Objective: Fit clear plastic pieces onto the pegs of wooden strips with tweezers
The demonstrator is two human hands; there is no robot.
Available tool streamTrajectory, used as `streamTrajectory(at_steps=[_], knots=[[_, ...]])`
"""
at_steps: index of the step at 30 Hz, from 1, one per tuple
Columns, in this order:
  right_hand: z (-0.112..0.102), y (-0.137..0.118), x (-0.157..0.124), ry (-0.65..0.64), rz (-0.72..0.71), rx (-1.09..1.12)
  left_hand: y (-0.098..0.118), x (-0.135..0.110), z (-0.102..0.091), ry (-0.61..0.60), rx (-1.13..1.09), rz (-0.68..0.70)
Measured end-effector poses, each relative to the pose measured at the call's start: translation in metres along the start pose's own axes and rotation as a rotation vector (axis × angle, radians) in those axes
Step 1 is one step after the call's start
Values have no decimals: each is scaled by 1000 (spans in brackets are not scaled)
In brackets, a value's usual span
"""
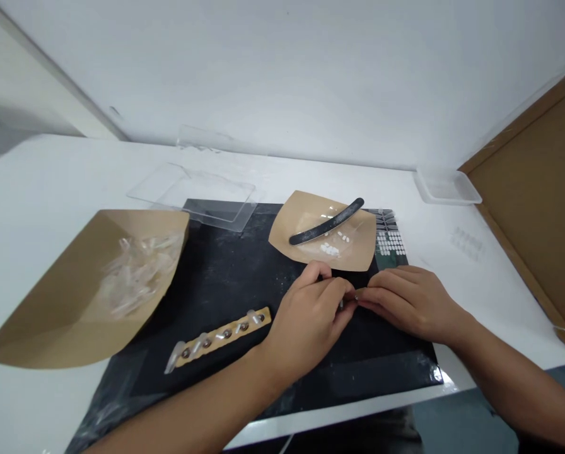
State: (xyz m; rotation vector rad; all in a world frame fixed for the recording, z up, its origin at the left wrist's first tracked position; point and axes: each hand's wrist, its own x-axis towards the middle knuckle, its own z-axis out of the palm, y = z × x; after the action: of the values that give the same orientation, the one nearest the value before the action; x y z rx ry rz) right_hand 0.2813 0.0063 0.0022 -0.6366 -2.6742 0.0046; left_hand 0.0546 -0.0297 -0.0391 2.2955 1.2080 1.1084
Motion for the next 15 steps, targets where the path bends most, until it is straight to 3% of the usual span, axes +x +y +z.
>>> streamTrajectory(at_steps=[15], knots=[[3,3,-3,-12,-16,-16,1,-1,0,-29,-2,-24]])
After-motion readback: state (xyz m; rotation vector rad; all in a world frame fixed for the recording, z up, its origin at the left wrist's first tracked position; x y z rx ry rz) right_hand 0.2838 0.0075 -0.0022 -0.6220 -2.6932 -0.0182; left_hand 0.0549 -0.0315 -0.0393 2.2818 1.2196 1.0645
